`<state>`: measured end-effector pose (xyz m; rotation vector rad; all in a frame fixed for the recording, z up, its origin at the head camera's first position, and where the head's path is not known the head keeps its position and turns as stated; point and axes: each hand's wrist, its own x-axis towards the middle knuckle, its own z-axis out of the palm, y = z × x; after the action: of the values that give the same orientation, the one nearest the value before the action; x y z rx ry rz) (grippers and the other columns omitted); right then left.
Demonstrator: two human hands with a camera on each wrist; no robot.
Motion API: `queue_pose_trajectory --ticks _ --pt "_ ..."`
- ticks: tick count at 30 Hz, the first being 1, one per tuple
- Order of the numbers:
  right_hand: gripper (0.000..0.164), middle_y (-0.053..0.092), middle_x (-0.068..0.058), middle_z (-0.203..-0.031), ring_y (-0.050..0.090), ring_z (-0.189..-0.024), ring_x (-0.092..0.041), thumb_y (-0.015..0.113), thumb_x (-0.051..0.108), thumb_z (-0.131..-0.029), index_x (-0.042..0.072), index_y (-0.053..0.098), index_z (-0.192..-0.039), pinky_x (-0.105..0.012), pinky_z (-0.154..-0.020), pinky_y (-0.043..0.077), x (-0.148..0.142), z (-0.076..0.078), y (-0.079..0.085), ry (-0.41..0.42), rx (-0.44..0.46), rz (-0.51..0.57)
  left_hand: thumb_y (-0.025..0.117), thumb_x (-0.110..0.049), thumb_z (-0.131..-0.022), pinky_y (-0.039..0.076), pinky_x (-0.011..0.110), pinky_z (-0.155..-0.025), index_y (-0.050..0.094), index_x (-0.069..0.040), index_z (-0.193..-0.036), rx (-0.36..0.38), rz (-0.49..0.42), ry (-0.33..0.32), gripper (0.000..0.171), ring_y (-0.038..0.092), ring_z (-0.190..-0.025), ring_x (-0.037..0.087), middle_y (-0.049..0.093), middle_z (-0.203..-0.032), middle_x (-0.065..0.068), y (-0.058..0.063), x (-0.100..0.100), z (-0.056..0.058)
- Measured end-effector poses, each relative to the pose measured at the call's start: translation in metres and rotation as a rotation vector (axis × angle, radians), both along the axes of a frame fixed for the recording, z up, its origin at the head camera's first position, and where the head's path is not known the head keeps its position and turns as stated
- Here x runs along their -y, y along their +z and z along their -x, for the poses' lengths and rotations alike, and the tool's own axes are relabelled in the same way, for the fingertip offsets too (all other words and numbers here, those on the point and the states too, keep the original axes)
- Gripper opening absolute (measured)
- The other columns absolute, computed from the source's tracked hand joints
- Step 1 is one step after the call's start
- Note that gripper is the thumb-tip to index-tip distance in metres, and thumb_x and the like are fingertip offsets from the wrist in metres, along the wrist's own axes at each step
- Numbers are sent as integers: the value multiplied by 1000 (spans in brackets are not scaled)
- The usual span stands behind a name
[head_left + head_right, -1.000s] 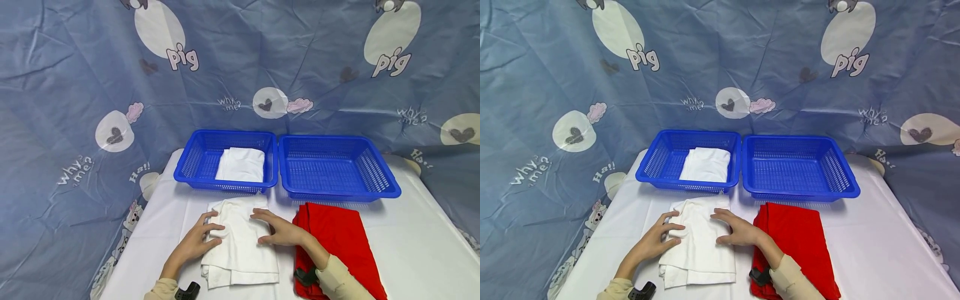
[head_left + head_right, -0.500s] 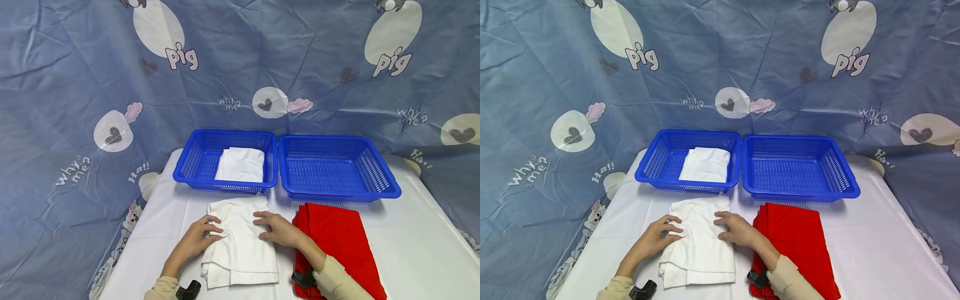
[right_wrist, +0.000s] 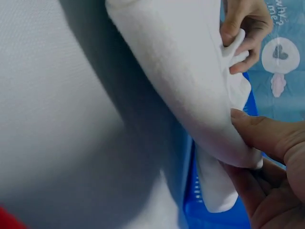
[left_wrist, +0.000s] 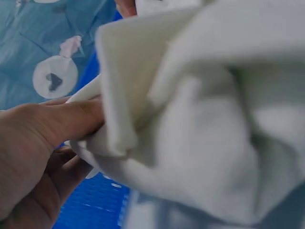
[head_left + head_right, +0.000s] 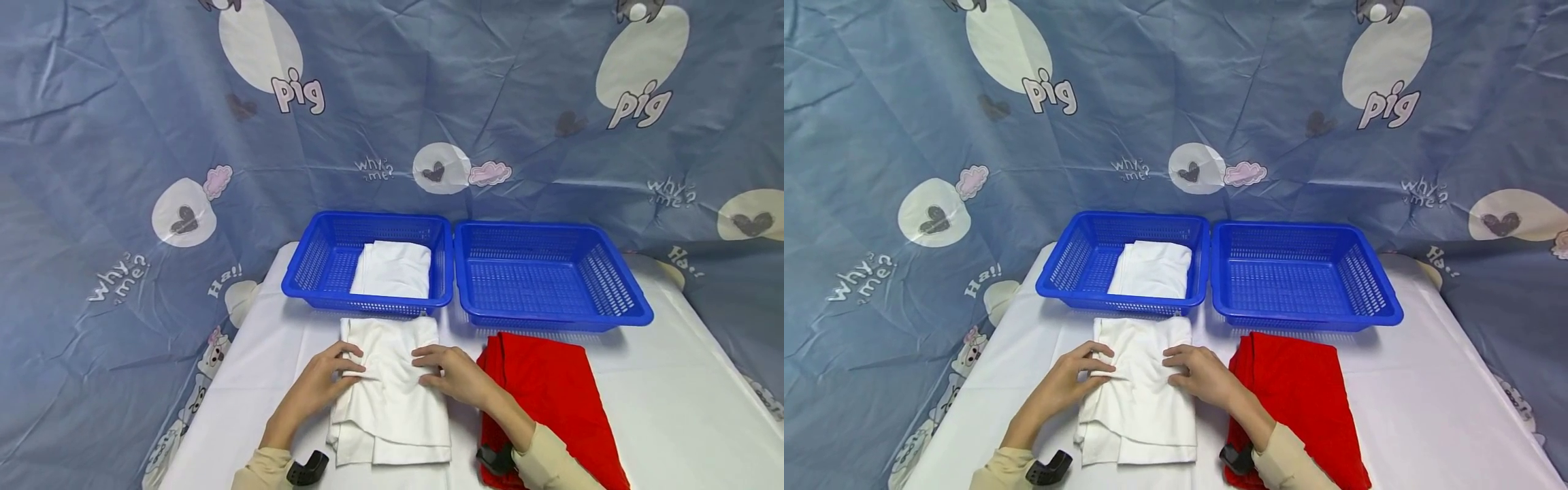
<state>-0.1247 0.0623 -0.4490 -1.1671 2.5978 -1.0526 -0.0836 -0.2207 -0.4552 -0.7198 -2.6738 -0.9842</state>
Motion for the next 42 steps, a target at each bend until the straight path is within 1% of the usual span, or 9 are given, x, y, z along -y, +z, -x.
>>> queue_pose_trajectory --ticks 6,10,14,19,21,28,31,36,42 --pt "31 59 0 -116 52 -71 3 67 18 -78 10 65 -107 -20 -64 46 -1 -5 16 -17 -92 41 72 -7 -70 47 23 -78 72 -16 -88 -45 10 -27 20 55 -95 8 56 -108 -5 20 1 2" --pt "31 58 4 -118 58 -91 -2 67 19 -78 13 64 -109 -22 -75 48 -4 -7 27 -36 -96 48 72 -7 -71 46 21 -74 71 -15 -88 -76 16 -45 20 54 -93 7 55 -110 -3 34 0 3" --pt "32 57 5 -119 55 -105 -5 66 20 -79 15 64 -110 -22 -81 47 -5 -10 38 -42 -100 48 71 -7 -71 46 22 -76 71 -15 -89 -120 19 -73 19 54 -95 9 55 -111 -2 47 -1 3" --pt "32 57 4 -120 56 -83 0 66 19 -79 14 63 -111 -22 -69 48 -7 -16 50 -34 -104 70 70 -6 -72 46 25 -79 71 -15 -90 -175 29 -101 19 56 -97 13 55 -111 0 61 -2 1" --pt "33 57 3 -120 54 -76 1 66 19 -79 14 63 -111 -20 -65 47 -8 -17 53 -32 -117 76 70 -7 -72 46 25 -78 71 -15 -90 -189 40 -105 19 56 -97 12 55 -111 0 65 -3 1" --pt "33 57 4 -120 57 -102 -7 66 19 -79 16 63 -112 -25 -81 48 -10 -19 65 -64 -203 56 70 -7 -73 46 25 -79 70 -15 -91 -221 57 -100 20 54 -101 14 55 -112 1 78 -5 5" --pt "34 57 4 -120 55 -107 -8 67 19 -78 16 63 -112 -26 -85 47 -11 -21 70 -85 -228 46 69 -7 -74 46 24 -79 70 -16 -92 -216 58 -98 20 53 -103 13 54 -113 0 83 -6 6" --pt "34 57 6 -120 56 -106 -6 68 19 -77 18 64 -110 -25 -84 47 -13 -23 74 -127 -255 40 69 -7 -75 45 22 -79 70 -17 -93 -221 62 -103 21 52 -104 12 54 -114 -2 88 -9 6" --pt "35 56 5 -121 57 -104 -8 68 17 -76 18 63 -111 -26 -82 48 -15 -21 81 -130 -302 45 69 -6 -74 44 21 -74 70 -16 -93 -246 54 -112 22 51 -97 10 54 -114 -1 93 -10 11"
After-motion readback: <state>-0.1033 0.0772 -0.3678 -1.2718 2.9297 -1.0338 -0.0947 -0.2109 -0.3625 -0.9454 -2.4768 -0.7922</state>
